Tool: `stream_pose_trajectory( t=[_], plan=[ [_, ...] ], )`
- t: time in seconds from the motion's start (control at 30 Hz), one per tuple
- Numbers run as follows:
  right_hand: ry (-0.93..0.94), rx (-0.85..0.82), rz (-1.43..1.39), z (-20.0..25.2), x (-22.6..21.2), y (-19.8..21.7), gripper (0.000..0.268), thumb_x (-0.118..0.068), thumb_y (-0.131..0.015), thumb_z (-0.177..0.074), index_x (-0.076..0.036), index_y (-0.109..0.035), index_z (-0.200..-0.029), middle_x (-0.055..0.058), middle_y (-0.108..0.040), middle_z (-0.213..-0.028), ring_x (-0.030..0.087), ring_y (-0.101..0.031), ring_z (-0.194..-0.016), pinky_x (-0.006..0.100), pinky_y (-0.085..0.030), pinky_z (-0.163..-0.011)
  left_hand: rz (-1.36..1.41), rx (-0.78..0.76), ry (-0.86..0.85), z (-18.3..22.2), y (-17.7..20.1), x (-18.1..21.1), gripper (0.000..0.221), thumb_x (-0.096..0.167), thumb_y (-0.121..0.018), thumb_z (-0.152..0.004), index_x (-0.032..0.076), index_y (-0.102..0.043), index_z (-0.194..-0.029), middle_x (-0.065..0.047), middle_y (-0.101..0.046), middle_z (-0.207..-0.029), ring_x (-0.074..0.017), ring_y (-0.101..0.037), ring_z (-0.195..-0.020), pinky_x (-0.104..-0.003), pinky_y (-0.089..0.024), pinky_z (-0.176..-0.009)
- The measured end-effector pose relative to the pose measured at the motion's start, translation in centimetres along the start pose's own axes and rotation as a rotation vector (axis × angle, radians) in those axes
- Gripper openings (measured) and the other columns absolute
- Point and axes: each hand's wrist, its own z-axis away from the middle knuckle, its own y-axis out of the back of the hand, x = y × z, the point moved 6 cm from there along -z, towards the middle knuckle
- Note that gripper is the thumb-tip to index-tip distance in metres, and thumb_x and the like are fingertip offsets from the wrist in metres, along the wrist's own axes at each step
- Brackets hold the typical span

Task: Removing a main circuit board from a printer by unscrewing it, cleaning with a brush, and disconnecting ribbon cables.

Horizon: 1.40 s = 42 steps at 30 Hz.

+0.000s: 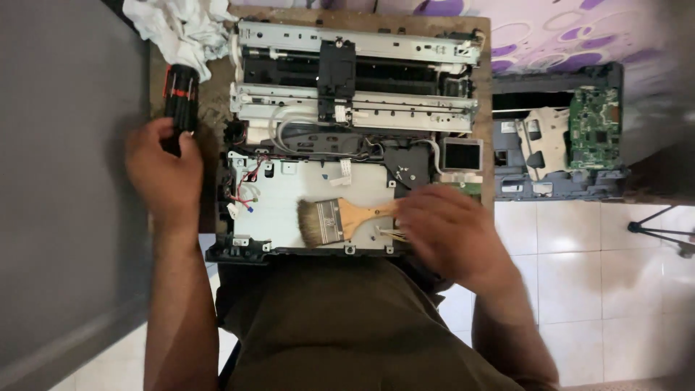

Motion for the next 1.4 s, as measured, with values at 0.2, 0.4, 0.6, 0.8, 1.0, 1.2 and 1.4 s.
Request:
stream_pose_trajectory(
  t=[0.2,0.4,0.6,0.8,1.0,1.2,1.4],
  plan=[
    [-0.084,-0.319,0.09,-2.1,0.0,-3.9,0.028,-0.016,-0.06,-0.098,-0.01,-0.069,-0.124,0.01,-0.069,-0.11,0.031,-0.064,-0.103,0.049,-0.053,-0.093,0.131,0.026,0.058,1.0,-1.0,-0.1,0.041,0.0,-0.069,-0.091,-0.009,-0.056,-0.129,-0.024,-0.054,-0.112,-0.0414,-0.054,-0.102,-0.05,-0.045,-0.087],
    [-0.034,-0.36,0.132,-3.0,0.1,-4.8,0.04,-0.011,-0.068,-0.081,-0.012,-0.071,-0.12,0.005,-0.063,-0.097,0.028,-0.059,-0.091,0.045,-0.048,-0.085,0.089,0.029,0.022,0.9,-1.1,-0.2,0.05,-0.003,-0.074,-0.085,-0.011,-0.055,-0.131,-0.029,-0.057,-0.115,-0.0467,-0.057,-0.103,-0.055,-0.046,-0.088],
    [-0.077,-0.225,-0.069,-3.4,-0.2,-2.4,0.04,-0.009,-0.067,-0.085,-0.008,-0.067,-0.124,0.007,-0.068,-0.098,0.026,-0.067,-0.07,0.039,-0.053,-0.054,0.042,-0.007,0.052,0.7,-1.1,-0.2,0.048,-0.001,-0.075,-0.084,-0.009,-0.056,-0.128,-0.025,-0.058,-0.112,-0.045,-0.056,-0.102,-0.054,-0.045,-0.085],
    [-0.061,-0.1,-0.351,-1.8,0.1,1.8,0.027,-0.001,-0.068,-0.092,0.006,-0.062,-0.117,0.014,-0.07,-0.095,0.018,-0.061,-0.069,0.026,-0.051,-0.056,0.056,0.094,-0.073,1.2,-1.2,-0.1,0.048,0.0,-0.071,-0.082,-0.009,-0.056,-0.127,-0.025,-0.06,-0.111,-0.0408,-0.057,-0.1,-0.05,-0.045,-0.08],
    [-0.178,0.136,-0.396,5.0,4.6,3.1,0.016,-0.014,-0.061,-0.1,-0.007,-0.052,-0.11,0.01,-0.065,-0.098,0.018,-0.063,-0.077,0.032,-0.052,-0.07,0.085,0.046,-0.042,1.0,-0.9,-0.3,0.051,-0.008,-0.074,-0.082,-0.011,-0.055,-0.129,-0.029,-0.057,-0.112,-0.0485,-0.054,-0.102,-0.056,-0.043,-0.088],
    [-0.515,0.133,-0.356,10.5,7.1,3.1,0.016,-0.013,-0.064,-0.098,-0.007,-0.064,-0.112,0.001,-0.069,-0.088,0.007,-0.056,-0.063,0.022,-0.042,-0.054,0.156,0.06,-0.046,0.4,0.3,0.5,0.047,-0.01,-0.066,-0.086,-0.011,-0.057,-0.131,-0.024,-0.053,-0.114,-0.04,-0.051,-0.102,-0.05,-0.045,-0.089],
    [-0.467,-0.094,-0.434,5.2,5.8,1.1,0.015,-0.004,-0.068,-0.088,-0.006,-0.072,-0.103,0.003,-0.073,-0.08,0.008,-0.059,-0.055,0.022,-0.042,-0.047,0.314,0.074,-0.244,-4.1,3.2,6.2,0.049,-0.029,-0.071,-0.091,-0.01,-0.053,-0.132,-0.026,-0.049,-0.128,-0.0412,-0.052,-0.123,-0.05,-0.048,-0.109]
  ],
)
